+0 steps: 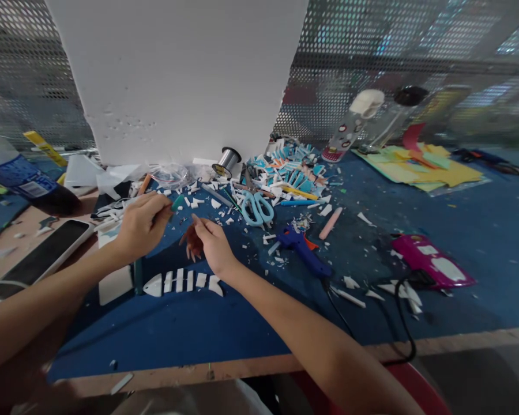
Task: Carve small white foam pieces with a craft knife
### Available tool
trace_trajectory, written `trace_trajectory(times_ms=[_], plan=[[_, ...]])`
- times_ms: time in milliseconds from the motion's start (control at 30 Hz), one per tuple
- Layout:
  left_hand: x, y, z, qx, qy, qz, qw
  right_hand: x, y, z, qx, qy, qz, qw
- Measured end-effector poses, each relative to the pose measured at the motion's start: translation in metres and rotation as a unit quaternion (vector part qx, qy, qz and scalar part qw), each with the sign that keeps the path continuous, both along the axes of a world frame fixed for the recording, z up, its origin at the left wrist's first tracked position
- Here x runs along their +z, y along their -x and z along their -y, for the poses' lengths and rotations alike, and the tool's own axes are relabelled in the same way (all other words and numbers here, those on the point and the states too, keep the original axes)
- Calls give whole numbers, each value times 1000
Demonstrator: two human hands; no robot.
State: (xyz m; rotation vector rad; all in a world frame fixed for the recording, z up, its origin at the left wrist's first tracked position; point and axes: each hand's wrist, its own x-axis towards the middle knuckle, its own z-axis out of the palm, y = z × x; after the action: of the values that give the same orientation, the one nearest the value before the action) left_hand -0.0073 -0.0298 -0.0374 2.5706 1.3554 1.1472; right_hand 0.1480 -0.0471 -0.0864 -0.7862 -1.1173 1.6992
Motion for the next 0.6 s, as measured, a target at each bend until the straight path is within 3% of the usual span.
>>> trace_trajectory(times_ms=[333, 600], plan=[[0, -1, 1, -9, 8, 4, 1000, 8, -4, 1, 24, -16, -8, 1000], [6, 8, -4, 50, -42, 74, 995, 14, -9, -1, -34, -71, 43, 996]])
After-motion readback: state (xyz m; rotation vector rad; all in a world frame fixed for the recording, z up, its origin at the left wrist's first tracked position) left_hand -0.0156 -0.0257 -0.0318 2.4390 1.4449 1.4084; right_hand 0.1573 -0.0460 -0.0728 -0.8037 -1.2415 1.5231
